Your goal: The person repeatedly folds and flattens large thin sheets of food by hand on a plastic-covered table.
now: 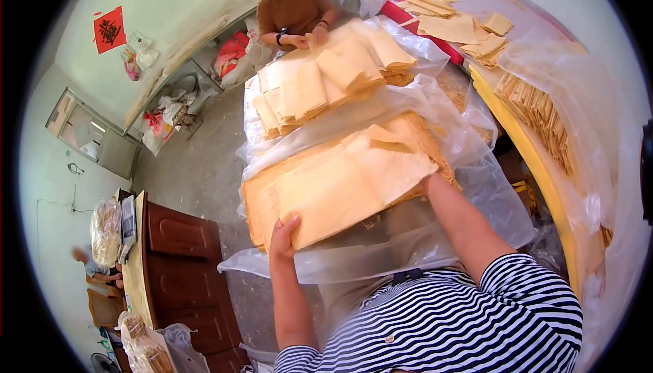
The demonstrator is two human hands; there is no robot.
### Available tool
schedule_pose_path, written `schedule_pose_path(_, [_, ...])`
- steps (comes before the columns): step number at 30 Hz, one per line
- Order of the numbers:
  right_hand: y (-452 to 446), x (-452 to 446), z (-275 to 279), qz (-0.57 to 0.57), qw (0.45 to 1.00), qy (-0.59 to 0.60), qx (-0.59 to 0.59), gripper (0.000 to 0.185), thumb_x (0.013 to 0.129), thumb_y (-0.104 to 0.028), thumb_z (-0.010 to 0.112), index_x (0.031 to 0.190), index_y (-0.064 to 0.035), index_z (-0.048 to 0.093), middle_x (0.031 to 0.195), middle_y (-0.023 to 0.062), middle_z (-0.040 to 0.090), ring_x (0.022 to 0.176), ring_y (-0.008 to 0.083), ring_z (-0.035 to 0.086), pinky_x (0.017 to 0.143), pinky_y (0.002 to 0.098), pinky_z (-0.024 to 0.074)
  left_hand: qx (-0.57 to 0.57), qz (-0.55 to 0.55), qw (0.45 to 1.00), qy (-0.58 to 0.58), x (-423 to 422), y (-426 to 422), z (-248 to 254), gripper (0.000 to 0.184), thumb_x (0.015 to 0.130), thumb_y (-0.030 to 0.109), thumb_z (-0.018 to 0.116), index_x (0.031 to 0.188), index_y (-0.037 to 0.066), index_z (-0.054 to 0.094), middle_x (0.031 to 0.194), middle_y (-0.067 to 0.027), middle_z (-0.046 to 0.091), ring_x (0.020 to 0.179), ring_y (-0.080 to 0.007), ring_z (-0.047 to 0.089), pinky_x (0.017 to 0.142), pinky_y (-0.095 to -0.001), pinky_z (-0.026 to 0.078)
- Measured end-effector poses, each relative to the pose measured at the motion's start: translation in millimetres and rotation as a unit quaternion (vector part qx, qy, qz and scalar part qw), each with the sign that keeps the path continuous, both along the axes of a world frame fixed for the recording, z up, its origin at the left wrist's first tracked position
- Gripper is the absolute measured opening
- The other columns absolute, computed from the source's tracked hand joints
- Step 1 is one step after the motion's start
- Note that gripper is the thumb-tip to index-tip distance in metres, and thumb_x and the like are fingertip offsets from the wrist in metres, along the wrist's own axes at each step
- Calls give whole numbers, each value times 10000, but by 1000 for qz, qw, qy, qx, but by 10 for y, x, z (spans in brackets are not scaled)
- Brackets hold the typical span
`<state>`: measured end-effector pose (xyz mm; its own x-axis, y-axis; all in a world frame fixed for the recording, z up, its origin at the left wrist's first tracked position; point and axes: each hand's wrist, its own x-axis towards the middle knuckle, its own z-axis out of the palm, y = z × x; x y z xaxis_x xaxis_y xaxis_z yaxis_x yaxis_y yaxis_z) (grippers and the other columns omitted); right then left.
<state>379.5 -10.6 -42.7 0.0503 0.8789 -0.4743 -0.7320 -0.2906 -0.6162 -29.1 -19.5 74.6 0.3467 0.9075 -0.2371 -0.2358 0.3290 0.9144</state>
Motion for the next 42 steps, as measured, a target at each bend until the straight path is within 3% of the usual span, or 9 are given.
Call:
schedule_pose_path(9, [205,24,-52,-46,993,-109,-7,290,950,-353,418,1083,-137,559,904,52,655,770,172,631,709,286,515,-49,-100,946,305,-747,211,-844,124,801,79,624,920,56,598,789,-5,582,672,-118,555,592,-247,462])
schedule_pose_path(16, [207,-60,81,-64,993,-73,-59,440,918,-383,444,1255,-104,395,978,121,611,758,255,644,564,388,536,-20,20,924,382,-1000,270,-867,96,744,68,614,824,54,564,706,6,515,617,-100,503,509,-255,420])
schedule_pose_path(25, [-342,-262,159,117,882,-456,-29,287,848,-243,569,1081,-76,583,785,93,625,687,198,623,530,323,504,106,20,923,370,-542,350,-934,158,722,30,567,879,21,555,745,-37,554,638,-142,536,579,-275,450])
schedule_pose_path(28, [-567,-240,250,156,813,-555,84,310,835,-261,594,1068,-57,589,840,73,635,744,181,629,574,306,510,289,92,775,554,-300,414,-882,443,650,44,627,1085,49,540,985,-135,582,919,-269,558,798,-359,454])
schedule_pose_path(31, [-765,-331,644,184,916,-348,-75,284,851,-266,605,1049,-62,603,900,42,643,804,144,626,683,302,516,470,63,620,625,104,243,-715,729,573,149,737,1249,97,468,1255,-184,463,1193,-359,409,986,-460,347])
schedule_pose_path(35, [-760,-535,774,188,948,-254,-37,321,871,-268,566,1104,-48,567,960,62,640,836,173,635,734,312,519,540,-192,653,495,777,-498,-577,782,582,268,780,1270,100,448,1314,-209,406,1239,-403,351,1034,-481,295])
schedule_pose_path(38, [-621,-831,907,195,962,-187,26,334,884,-263,539,1132,-41,547,994,74,635,846,194,642,762,325,521,495,-158,714,469,1048,-831,-629,801,632,299,798,1302,65,427,1344,-227,382,1259,-389,351,1050,-444,298])
schedule_pose_path(41, [-390,-1142,1063,228,951,-191,86,338,899,-267,526,1155,-46,536,1027,65,635,875,185,640,752,323,522,440,77,827,340,1057,-703,-1364,385,796,150,646,1144,12,557,1074,-198,602,985,-336,577,817,-409,459])
schedule_pose_path(42, [-320,-1231,1103,252,937,-211,119,333,911,-267,517,1168,-55,533,1051,62,636,906,177,635,747,321,523,239,138,935,223,1097,-739,-1050,313,858,198,596,1058,-43,583,972,-174,637,862,-294,596,762,-366,469])
